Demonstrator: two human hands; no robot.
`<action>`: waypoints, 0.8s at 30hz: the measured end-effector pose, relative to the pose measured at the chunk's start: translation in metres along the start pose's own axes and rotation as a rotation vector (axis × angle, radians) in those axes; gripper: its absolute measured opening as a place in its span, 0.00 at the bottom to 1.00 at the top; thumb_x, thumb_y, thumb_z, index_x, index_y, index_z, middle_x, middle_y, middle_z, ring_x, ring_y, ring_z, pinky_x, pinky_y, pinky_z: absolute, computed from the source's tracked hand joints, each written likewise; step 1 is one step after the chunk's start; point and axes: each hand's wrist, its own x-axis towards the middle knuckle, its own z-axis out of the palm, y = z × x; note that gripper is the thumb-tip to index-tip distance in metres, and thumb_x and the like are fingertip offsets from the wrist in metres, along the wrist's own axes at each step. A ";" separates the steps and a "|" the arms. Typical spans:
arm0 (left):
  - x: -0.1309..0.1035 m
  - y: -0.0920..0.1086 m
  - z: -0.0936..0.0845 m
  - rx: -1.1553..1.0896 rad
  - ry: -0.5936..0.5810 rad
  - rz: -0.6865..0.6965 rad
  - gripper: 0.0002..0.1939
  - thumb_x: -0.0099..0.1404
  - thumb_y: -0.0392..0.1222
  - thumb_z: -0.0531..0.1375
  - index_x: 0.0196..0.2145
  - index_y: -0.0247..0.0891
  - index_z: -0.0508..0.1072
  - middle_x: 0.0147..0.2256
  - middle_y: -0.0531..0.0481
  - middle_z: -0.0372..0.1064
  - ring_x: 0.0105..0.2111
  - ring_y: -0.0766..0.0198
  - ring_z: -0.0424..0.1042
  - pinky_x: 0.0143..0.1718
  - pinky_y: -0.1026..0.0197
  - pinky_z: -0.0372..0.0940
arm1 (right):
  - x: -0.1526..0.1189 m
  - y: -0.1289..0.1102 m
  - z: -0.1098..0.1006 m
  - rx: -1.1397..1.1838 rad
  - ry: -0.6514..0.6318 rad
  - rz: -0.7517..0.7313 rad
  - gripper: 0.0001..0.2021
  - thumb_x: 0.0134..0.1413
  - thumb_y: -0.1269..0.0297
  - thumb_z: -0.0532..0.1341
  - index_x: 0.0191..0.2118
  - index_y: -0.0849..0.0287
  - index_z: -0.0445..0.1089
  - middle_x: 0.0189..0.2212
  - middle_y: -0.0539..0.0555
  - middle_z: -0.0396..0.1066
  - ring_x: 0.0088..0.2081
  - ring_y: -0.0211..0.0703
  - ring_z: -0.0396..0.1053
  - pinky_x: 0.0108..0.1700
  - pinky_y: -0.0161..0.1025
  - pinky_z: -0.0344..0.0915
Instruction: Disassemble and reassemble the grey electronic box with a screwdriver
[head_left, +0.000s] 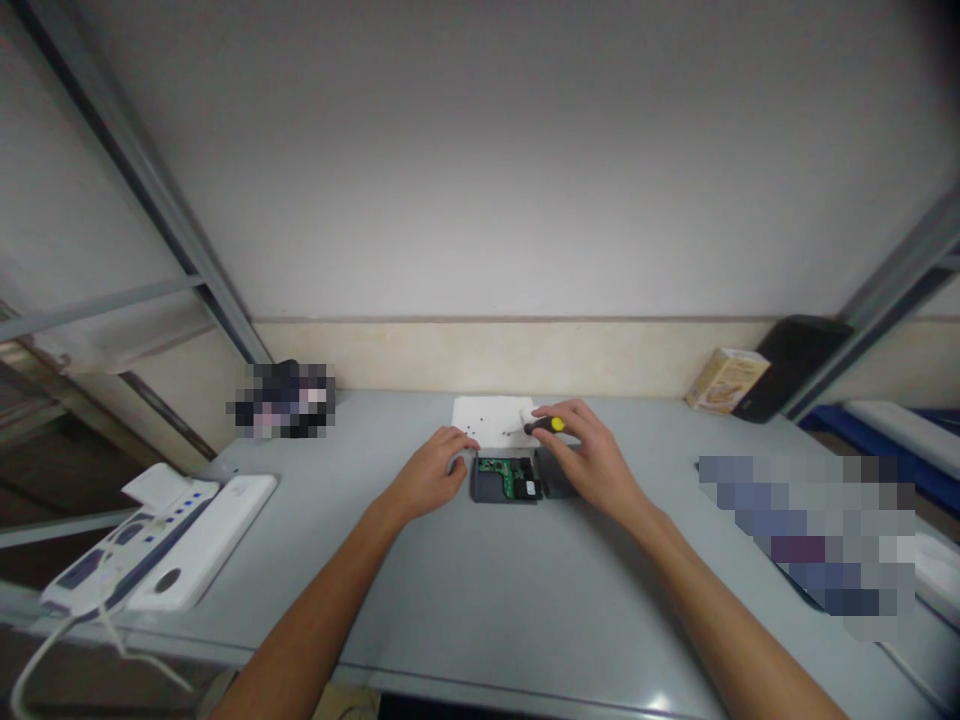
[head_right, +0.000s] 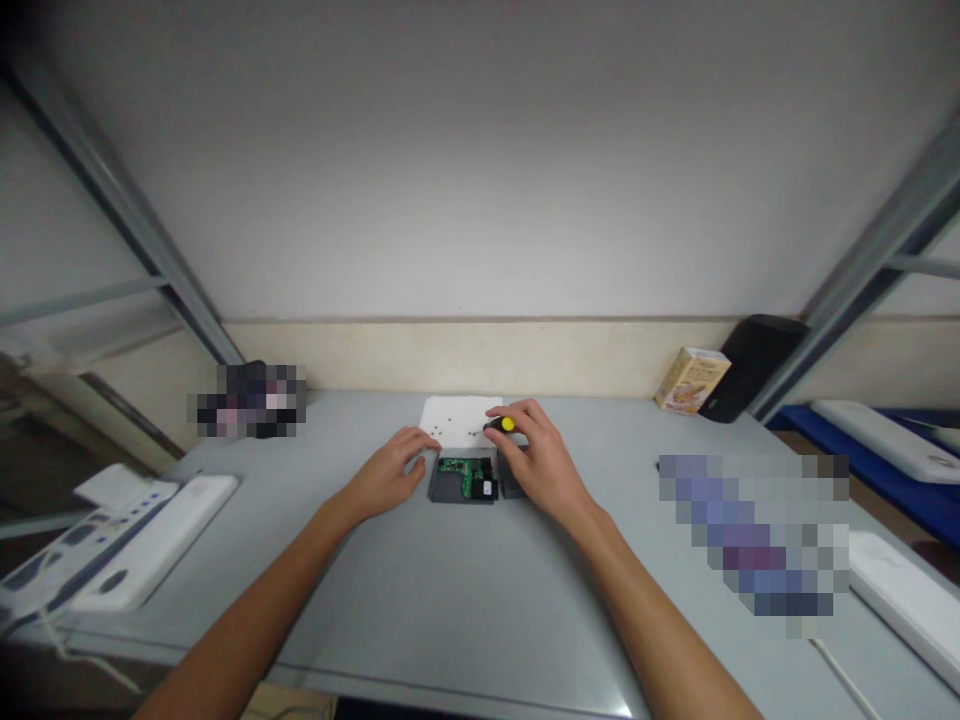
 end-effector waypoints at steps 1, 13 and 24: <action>0.000 0.000 0.000 -0.002 0.006 0.000 0.18 0.65 0.27 0.53 0.48 0.41 0.73 0.44 0.47 0.71 0.49 0.56 0.68 0.53 0.52 0.65 | 0.000 0.000 0.000 0.012 0.010 0.011 0.11 0.65 0.58 0.61 0.50 0.50 0.74 0.44 0.55 0.69 0.46 0.46 0.69 0.48 0.45 0.71; 0.002 0.004 -0.001 -0.016 0.073 -0.006 0.12 0.72 0.44 0.57 0.51 0.42 0.72 0.47 0.46 0.72 0.50 0.56 0.68 0.54 0.52 0.64 | 0.003 -0.009 0.002 0.299 0.069 0.138 0.10 0.63 0.56 0.62 0.46 0.52 0.75 0.44 0.54 0.70 0.43 0.43 0.73 0.43 0.39 0.74; 0.003 0.008 -0.003 -0.052 0.039 0.040 0.10 0.73 0.43 0.56 0.43 0.40 0.76 0.41 0.46 0.73 0.45 0.58 0.70 0.50 0.55 0.65 | 0.003 -0.017 0.000 0.381 0.080 0.218 0.12 0.60 0.55 0.63 0.44 0.56 0.74 0.42 0.55 0.71 0.39 0.43 0.75 0.37 0.39 0.77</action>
